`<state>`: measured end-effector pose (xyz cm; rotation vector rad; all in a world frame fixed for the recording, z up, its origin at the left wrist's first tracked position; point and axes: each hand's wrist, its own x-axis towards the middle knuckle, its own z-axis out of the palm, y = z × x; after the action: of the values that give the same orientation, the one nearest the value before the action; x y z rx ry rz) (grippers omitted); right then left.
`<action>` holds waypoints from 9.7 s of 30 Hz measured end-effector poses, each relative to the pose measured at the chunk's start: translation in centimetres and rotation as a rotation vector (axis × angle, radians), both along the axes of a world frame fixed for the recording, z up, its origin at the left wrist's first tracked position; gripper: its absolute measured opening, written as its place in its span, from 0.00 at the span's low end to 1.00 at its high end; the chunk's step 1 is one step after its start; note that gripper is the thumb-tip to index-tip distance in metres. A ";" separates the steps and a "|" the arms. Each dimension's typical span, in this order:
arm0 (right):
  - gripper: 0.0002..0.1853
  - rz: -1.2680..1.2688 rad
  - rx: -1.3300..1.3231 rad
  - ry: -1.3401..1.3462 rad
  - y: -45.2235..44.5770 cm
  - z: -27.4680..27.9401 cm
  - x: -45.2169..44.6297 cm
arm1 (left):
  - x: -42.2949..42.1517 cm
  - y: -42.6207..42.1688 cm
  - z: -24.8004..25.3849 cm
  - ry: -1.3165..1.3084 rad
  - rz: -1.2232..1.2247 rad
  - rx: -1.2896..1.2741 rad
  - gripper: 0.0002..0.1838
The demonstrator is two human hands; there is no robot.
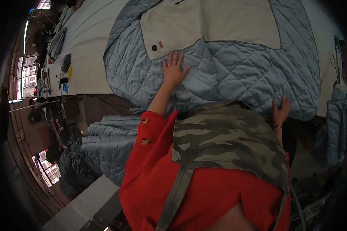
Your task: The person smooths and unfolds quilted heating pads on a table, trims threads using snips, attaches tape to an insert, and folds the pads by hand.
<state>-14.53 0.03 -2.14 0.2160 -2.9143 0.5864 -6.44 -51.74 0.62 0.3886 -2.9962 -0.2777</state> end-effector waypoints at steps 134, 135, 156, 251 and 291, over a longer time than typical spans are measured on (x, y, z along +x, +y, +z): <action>0.32 -0.113 0.143 0.074 5.3 4.9 -19.9 | -13.9 0.8 7.3 -0.839 -0.334 0.566 0.15; 0.34 -0.148 0.298 0.104 4.9 5.5 -18.7 | -12.5 0.5 7.5 -0.971 -0.621 0.183 0.14; 0.46 -1.523 -0.841 0.133 4.8 2.0 -7.0 | 0.4 4.6 9.3 -1.021 -0.367 0.705 0.35; 0.24 -0.056 0.207 0.043 -11.3 3.2 -8.8 | -22.7 18.8 1.1 0.181 -0.554 -0.122 0.07; 0.24 -0.066 0.191 0.060 -11.1 3.4 -8.9 | -23.3 15.3 1.6 0.167 -0.766 -0.205 0.05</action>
<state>-23.43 -11.07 1.24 0.1573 -2.9054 0.2867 -29.69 -36.40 2.18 -0.7730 -2.8207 -0.0475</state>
